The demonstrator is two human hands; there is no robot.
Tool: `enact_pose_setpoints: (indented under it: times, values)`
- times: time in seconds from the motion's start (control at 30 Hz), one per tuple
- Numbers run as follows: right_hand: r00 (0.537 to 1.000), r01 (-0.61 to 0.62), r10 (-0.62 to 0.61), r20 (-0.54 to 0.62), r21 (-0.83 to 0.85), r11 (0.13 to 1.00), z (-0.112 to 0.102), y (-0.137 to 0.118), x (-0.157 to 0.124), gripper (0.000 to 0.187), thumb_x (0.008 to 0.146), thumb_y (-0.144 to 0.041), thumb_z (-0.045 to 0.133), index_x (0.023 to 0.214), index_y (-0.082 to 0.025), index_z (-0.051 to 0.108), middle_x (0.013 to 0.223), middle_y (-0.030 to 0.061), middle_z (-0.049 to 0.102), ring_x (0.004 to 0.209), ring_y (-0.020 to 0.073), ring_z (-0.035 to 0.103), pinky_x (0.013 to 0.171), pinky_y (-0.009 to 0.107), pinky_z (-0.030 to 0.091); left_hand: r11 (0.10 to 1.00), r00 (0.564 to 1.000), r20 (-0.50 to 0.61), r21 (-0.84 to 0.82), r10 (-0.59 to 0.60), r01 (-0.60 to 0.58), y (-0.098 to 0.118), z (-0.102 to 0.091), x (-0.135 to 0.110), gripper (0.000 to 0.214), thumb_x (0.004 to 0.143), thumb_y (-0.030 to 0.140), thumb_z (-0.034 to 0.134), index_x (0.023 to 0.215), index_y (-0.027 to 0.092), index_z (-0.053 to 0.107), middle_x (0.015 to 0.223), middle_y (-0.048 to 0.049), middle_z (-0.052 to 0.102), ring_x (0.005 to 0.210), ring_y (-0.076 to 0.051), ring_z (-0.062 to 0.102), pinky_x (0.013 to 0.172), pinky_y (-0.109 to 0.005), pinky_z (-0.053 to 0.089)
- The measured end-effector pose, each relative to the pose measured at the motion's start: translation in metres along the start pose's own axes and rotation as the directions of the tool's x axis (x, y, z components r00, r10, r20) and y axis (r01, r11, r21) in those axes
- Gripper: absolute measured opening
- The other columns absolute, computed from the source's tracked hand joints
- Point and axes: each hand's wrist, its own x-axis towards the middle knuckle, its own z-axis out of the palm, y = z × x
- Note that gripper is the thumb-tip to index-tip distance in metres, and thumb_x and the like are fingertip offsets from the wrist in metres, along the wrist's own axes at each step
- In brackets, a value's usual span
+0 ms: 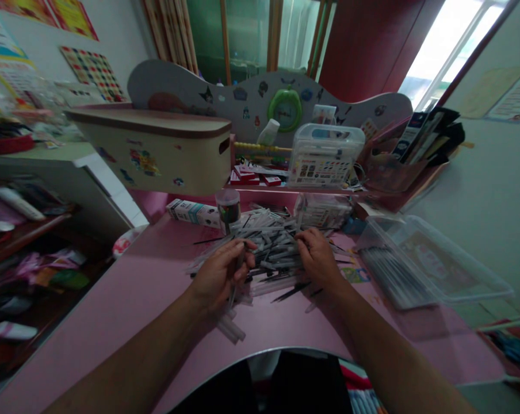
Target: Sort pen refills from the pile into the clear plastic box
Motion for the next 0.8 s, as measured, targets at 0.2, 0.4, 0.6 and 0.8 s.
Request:
enact_pose_setpoints:
  times: [0.2, 0.4, 0.6, 0.8]
  values:
    - [0.994, 0.06, -0.048, 0.095, -0.125, 0.99, -0.0021, -0.0023, -0.0017, 0.011, 0.088, -0.018, 0.055, 0.088, -0.017, 0.065, 0.091, 0.0084, 0.058, 0.093, 0.0241, 0.054, 0.085, 0.037, 0.043, 0.998, 0.999, -0.015, -0.04, -0.039, 0.038, 0.0005, 0.0005, 0.0009, 0.021, 0.081, 0.035, 0.066, 0.086, 0.015, 0.063, 0.064, 0.0009, 0.062, 0.037, -0.003, 0.037, 0.035, -0.013, 0.027]
    - [0.988, 0.085, -0.056, 0.147, -0.199, 0.976, 0.0012, -0.001, -0.0037, 0.011, 0.083, -0.015, 0.062, 0.092, -0.018, 0.066, 0.096, 0.0091, 0.058, 0.094, 0.0246, 0.053, 0.085, 0.037, 0.044, 0.999, 0.998, -0.065, -0.044, -0.014, 0.011, -0.0017, 0.0012, 0.0004, 0.024, 0.076, 0.034, 0.071, 0.085, 0.013, 0.064, 0.064, 0.0023, 0.06, 0.038, -0.002, 0.037, 0.036, -0.012, 0.026]
    - [0.986, 0.094, -0.063, 0.156, -0.205, 0.974, 0.0049, 0.0023, -0.0044, 0.014, 0.081, -0.01, 0.061, 0.092, -0.017, 0.067, 0.096, 0.0099, 0.058, 0.095, 0.0251, 0.053, 0.085, 0.038, 0.045, 0.996, 0.997, -0.059, -0.081, -0.052, 0.047, -0.0038, 0.0008, -0.0018, 0.022, 0.076, 0.031, 0.074, 0.087, 0.016, 0.063, 0.065, 0.005, 0.059, 0.037, 0.0, 0.035, 0.035, -0.011, 0.027]
    - [0.986, 0.145, -0.137, 0.09, -0.09, 0.985, -0.0017, -0.0051, -0.0021, 0.011, 0.082, -0.01, 0.058, 0.087, -0.018, 0.063, 0.095, 0.0092, 0.059, 0.094, 0.0246, 0.053, 0.086, 0.038, 0.044, 0.996, 0.999, -0.014, -0.076, -0.039, 0.038, -0.0053, 0.0002, -0.0019, 0.022, 0.08, 0.034, 0.072, 0.091, 0.019, 0.061, 0.064, 0.0044, 0.059, 0.037, -0.001, 0.032, 0.035, -0.011, 0.026]
